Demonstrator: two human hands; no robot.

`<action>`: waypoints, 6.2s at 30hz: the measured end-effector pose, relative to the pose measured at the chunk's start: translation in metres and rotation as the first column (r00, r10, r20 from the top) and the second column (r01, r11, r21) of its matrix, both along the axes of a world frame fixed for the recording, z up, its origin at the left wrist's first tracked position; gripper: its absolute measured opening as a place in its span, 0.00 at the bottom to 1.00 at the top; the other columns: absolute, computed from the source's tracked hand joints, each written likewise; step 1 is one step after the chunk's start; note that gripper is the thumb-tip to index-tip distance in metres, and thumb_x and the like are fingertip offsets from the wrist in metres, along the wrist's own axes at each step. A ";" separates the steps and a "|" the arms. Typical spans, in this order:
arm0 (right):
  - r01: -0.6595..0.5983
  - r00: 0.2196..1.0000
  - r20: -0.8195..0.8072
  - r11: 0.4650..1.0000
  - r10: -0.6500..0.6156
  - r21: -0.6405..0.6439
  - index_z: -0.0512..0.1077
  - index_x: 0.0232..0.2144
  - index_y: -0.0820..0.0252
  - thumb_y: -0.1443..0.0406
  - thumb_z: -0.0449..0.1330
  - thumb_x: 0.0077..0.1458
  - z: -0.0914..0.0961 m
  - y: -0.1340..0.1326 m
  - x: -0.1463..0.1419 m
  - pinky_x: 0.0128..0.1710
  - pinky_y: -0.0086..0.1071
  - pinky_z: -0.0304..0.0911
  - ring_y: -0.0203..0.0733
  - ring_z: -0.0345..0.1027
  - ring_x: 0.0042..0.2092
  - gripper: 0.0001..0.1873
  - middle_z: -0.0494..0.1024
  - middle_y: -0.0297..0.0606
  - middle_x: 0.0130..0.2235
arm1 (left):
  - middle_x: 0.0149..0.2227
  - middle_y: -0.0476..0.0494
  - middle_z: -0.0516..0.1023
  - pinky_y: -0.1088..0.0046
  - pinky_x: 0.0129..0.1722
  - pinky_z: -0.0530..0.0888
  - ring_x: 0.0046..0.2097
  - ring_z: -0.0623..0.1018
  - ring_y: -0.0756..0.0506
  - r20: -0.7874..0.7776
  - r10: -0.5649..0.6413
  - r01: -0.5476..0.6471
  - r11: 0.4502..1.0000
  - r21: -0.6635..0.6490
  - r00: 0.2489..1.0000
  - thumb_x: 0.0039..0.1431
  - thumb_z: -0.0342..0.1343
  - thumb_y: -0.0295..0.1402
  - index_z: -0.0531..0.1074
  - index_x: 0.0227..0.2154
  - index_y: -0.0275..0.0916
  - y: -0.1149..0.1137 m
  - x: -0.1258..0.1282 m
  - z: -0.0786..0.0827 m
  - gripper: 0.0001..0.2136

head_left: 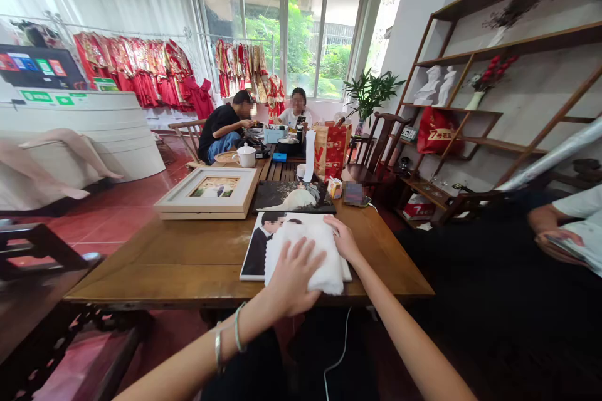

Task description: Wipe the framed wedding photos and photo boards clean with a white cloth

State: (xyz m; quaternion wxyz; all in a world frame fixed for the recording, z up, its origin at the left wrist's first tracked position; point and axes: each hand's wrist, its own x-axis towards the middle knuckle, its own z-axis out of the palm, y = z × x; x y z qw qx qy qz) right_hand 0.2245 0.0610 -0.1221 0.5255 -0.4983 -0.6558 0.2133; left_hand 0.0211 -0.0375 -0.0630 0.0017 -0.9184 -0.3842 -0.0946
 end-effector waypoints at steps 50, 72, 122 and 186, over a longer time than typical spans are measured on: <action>0.044 0.999 0.023 0.999 -0.044 -0.017 0.77 0.40 0.59 0.64 0.56 0.50 0.002 -0.001 -0.002 0.60 0.47 0.55 0.48 0.66 0.55 0.16 0.76 0.46 0.50 | 0.63 0.39 0.58 0.49 0.60 0.53 0.64 0.56 0.35 -0.037 0.129 -0.126 0.990 0.068 0.991 0.56 0.52 0.38 0.58 0.60 0.45 0.109 -0.016 0.008 0.27; 0.045 0.999 0.019 0.999 -0.045 -0.012 0.77 0.40 0.58 0.65 0.57 0.49 0.001 -0.002 -0.002 0.60 0.46 0.56 0.47 0.67 0.55 0.15 0.77 0.44 0.49 | 0.65 0.43 0.54 0.49 0.61 0.51 0.65 0.53 0.36 -0.013 0.083 -0.084 0.995 -0.047 0.996 0.51 0.54 0.36 0.57 0.61 0.48 0.032 -0.050 0.016 0.31; 0.033 0.998 0.047 0.999 -0.033 -0.012 0.76 0.43 0.60 0.61 0.56 0.52 -0.002 -0.002 0.000 0.61 0.47 0.54 0.48 0.65 0.56 0.18 0.75 0.45 0.51 | 0.62 0.37 0.60 0.47 0.59 0.53 0.63 0.57 0.34 -0.025 0.174 -0.172 0.983 0.056 0.984 0.58 0.51 0.39 0.60 0.59 0.43 0.106 -0.045 0.014 0.26; 0.098 0.985 -0.134 0.991 -0.110 -0.092 0.73 0.48 0.62 0.58 0.48 0.56 0.007 0.000 -0.001 0.56 0.44 0.60 0.49 0.67 0.55 0.24 0.75 0.45 0.52 | 0.63 0.34 0.57 0.42 0.56 0.56 0.63 0.55 0.31 -0.153 0.122 -0.113 0.992 0.063 0.981 0.58 0.52 0.40 0.58 0.60 0.43 0.078 0.036 0.020 0.27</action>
